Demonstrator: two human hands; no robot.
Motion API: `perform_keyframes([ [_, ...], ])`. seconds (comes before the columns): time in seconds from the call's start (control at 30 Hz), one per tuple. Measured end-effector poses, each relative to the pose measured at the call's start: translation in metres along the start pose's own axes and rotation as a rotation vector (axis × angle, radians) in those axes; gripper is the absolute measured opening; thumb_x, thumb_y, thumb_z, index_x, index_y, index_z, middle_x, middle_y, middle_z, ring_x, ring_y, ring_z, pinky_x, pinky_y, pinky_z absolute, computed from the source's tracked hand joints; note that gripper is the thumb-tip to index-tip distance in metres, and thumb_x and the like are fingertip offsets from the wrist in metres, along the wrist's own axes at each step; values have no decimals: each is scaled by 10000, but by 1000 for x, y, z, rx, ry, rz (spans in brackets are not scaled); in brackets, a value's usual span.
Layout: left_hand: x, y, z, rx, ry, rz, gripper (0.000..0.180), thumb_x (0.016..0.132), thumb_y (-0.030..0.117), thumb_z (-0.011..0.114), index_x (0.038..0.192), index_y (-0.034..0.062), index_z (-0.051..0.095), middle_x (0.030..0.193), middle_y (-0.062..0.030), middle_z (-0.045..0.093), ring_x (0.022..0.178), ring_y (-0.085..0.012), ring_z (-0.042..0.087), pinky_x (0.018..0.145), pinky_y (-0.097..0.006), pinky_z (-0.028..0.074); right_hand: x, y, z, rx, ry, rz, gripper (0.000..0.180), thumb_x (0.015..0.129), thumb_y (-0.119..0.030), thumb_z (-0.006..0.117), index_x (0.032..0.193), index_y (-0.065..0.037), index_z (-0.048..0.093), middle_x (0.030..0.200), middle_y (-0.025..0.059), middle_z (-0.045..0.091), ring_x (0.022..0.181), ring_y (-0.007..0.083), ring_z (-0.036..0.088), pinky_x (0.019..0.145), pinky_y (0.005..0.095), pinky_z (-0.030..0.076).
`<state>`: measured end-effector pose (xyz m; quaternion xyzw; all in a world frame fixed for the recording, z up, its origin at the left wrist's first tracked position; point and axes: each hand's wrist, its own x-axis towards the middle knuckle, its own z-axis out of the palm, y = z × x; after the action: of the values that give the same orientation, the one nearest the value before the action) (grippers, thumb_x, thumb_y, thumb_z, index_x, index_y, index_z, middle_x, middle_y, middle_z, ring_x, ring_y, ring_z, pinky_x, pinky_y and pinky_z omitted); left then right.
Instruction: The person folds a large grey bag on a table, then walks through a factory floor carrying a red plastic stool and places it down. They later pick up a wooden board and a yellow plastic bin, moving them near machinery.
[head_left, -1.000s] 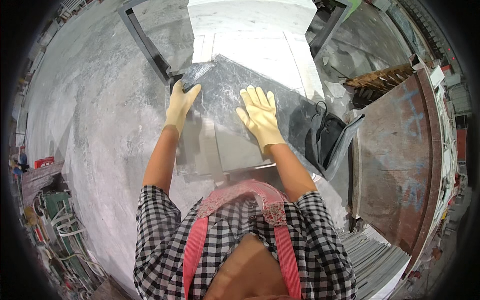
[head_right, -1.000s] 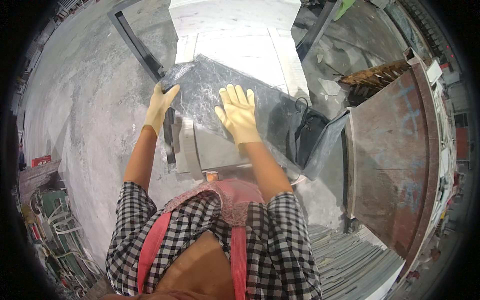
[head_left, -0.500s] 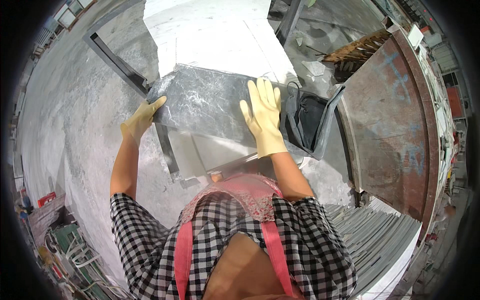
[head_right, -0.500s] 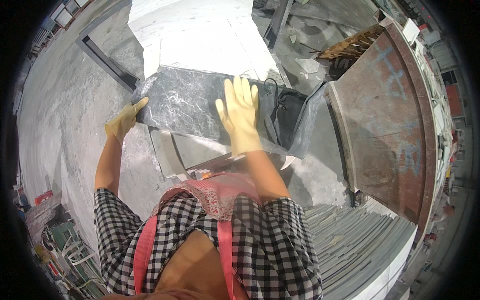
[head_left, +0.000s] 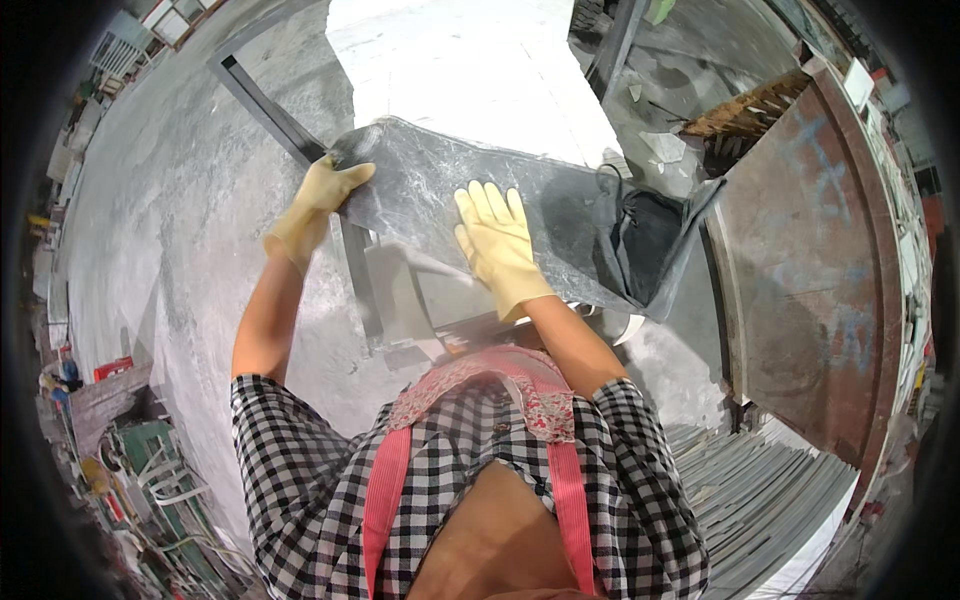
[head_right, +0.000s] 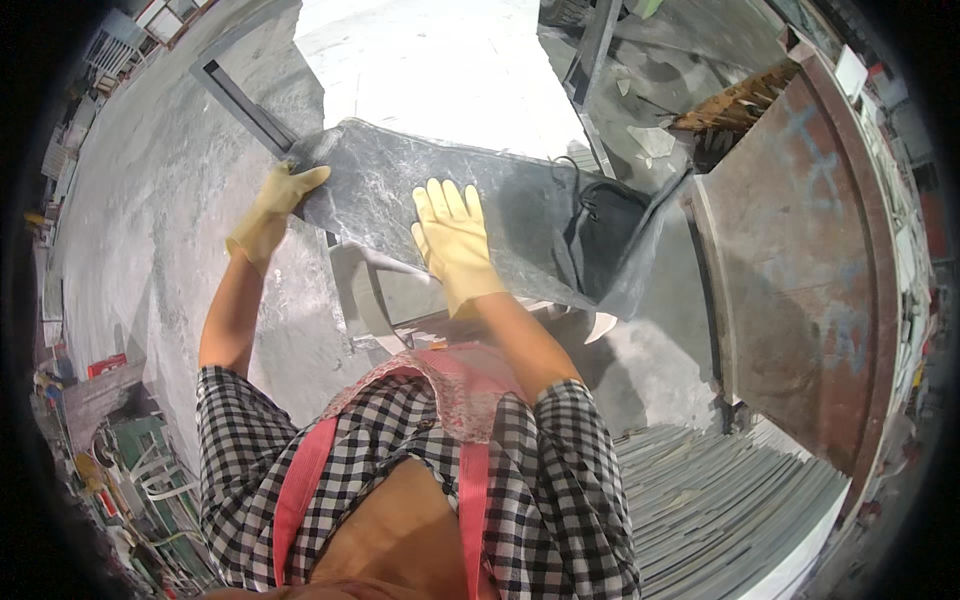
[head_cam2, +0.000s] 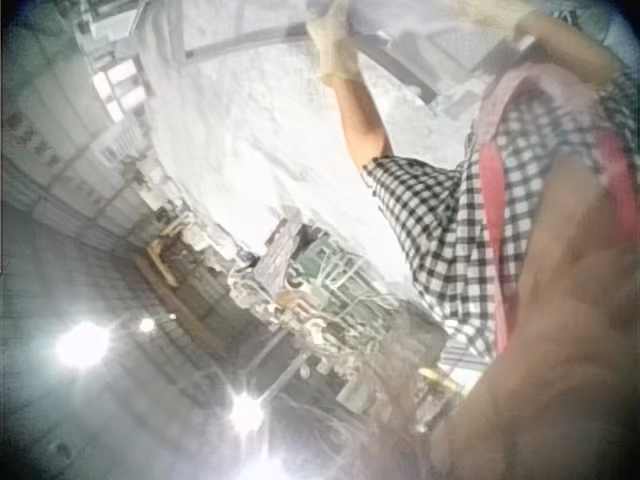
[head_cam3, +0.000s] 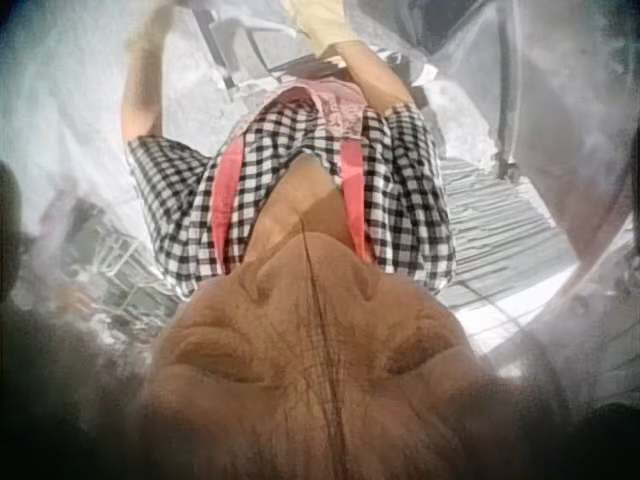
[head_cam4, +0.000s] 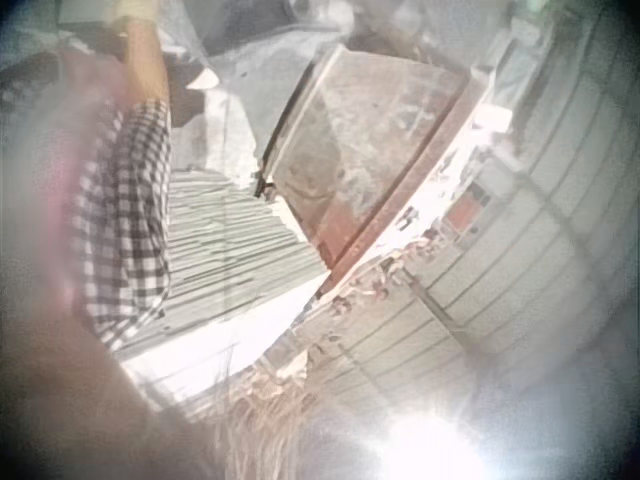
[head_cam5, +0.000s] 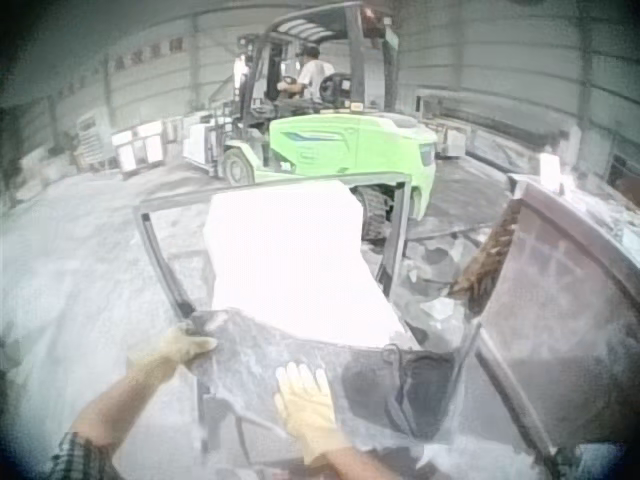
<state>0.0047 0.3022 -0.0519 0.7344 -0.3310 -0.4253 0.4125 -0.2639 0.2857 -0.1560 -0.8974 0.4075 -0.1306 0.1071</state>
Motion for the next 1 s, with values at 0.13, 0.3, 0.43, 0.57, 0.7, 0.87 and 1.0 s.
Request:
perform_keyframes([
  [0.13, -39, 56, 66, 78, -71, 200, 570, 874, 229, 799, 1278, -117, 593, 1073, -178, 725, 883, -177, 704, 770, -264, 564, 1, 2, 30, 16, 178, 23, 529, 1005, -287, 533, 1468, -43, 461, 1494, 139, 497, 1401, 271, 437, 1225, 453, 252],
  [0.3, -72, 65, 184, 743, -464, 295, 584, 890, 344, 704, 1378, 40, 601, 1191, -181, 709, 1038, -321, 696, 917, -382, 529, -5, 13, 40, 826, -154, 364, 509, 992, -296, 561, 1462, -126, 466, 1430, 82, 516, 1350, 197, 473, 1127, 339, 351],
  [0.43, -58, 44, 220, 821, -560, 192, 638, 869, 353, 710, 1423, 65, 580, 1012, -140, 743, 913, -263, 709, 804, -386, 536, -49, 20, -14, 385, -94, 14, 316, 993, -241, 586, 1289, -154, 652, 1234, 109, 655, 1214, 256, 589, 1043, 367, 448],
  [0.57, -44, 17, 230, 881, -575, 335, 519, 879, 407, 683, 1240, 35, 669, 960, -178, 731, 901, -322, 713, 809, -418, 527, -157, 48, -110, 1190, -22, -13, 333, 999, -170, 583, 1279, -5, 657, 1166, 133, 719, 1097, 269, 665, 1015, 370, 490],
  [0.7, -47, 4, 234, 911, -554, 415, 483, 897, 488, 648, 1037, 28, 689, 939, -224, 703, 888, -360, 688, 799, -441, 518, -206, 104, -159, 1307, 743, 612, 487, 1080, -294, 480, 1393, 74, 541, 1215, 197, 701, 1119, 257, 680, 1022, 366, 503],
  [0.87, -67, -1, 215, 346, -456, 224, 263, 941, 218, 713, 1097, 9, 688, 961, -99, 710, 887, -167, 634, 810, -317, 500, -153, 167, -152, 894, 742, 589, 542, 1030, -302, 595, 1448, 31, 504, 1489, 202, 518, 1350, 287, 531, 1105, 402, 433],
  [1.0, -81, -9, 199, 232, -285, 236, 240, 958, 207, 677, 1057, -12, 677, 1036, -125, 697, 948, -176, 640, 839, -318, 499, -117, 148, -120, 113, 415, 297, 645, 909, -373, 693, 1413, -3, 534, 1530, 185, 472, 1428, 359, 421, 1187, 508, 305],
])
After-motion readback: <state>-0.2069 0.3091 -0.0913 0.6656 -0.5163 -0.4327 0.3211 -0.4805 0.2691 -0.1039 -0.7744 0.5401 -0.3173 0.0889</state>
